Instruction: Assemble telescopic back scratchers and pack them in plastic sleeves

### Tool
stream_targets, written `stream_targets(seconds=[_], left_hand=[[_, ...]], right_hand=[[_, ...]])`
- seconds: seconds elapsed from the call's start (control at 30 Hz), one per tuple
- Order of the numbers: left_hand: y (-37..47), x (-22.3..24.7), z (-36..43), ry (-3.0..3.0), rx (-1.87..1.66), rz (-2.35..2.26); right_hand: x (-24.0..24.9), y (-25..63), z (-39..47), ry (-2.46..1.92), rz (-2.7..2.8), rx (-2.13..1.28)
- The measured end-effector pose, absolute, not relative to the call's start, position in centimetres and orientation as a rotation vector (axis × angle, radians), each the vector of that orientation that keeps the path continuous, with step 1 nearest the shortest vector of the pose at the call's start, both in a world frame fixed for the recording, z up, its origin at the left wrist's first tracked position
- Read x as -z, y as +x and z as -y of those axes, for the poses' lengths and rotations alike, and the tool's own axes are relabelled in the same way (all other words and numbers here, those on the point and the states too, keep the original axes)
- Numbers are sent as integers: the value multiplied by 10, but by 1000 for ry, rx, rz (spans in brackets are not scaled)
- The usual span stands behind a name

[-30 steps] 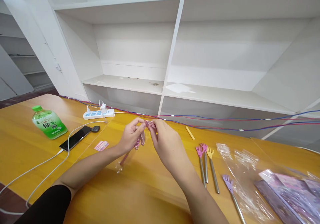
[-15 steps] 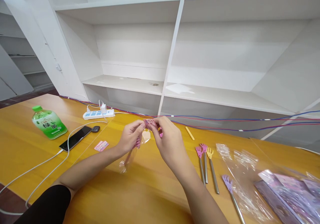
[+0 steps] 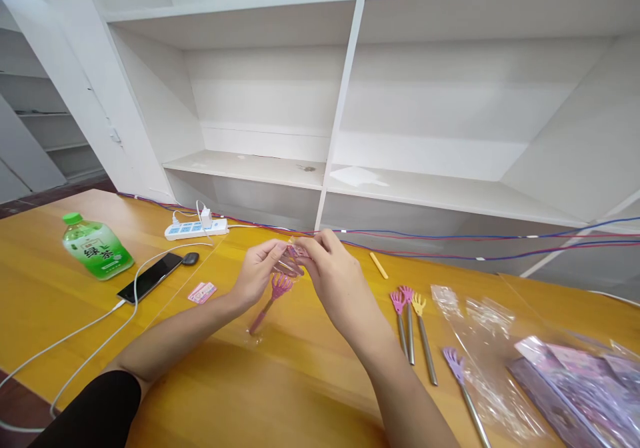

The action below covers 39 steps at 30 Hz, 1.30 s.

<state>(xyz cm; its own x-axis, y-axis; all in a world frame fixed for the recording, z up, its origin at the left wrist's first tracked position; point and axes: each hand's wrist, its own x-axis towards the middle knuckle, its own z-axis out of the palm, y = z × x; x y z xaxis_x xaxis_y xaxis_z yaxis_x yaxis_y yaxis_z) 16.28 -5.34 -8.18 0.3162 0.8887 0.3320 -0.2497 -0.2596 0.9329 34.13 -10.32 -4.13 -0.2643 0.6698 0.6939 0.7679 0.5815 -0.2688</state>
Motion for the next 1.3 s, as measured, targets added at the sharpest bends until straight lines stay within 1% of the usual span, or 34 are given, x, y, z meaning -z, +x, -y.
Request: stream_targets(seconds=[0.1,0.23,0.3,0.4,0.47,0.63,0.77,0.97,1.17,1.3], left_hand=[[163,80,52,1402,-1222,-624],[166,80,51,1415,-1241,-574],[167,81,52,1446,-1265,-554],[168,81,53,1420,-1242,-536],[168,81,54,1365,-1210,-517],[167,78,56,1325,-1211,-497],[166,78,54,1350,-1230,-543],[166,81,52,1374,-1264,-619],[167,82,49,1299,-1250,-598],[168,85,46,1295,-1268,-593]], right_hand=[[43,342,105,-1167,2092,221],[40,345,109,-1194,2185,224],[38,345,109,-1171,2168,147],[38,345,107,-1203,2027,-60],[40,344,105,-1213,1969,-103],[45,343,98,-1049,2034,90],[49,342,94,-1014,2074,133],[53,339,95,-1101,2131,209],[56,335,93,-1212,2127,313],[56,335,92,-1222,2147,318]])
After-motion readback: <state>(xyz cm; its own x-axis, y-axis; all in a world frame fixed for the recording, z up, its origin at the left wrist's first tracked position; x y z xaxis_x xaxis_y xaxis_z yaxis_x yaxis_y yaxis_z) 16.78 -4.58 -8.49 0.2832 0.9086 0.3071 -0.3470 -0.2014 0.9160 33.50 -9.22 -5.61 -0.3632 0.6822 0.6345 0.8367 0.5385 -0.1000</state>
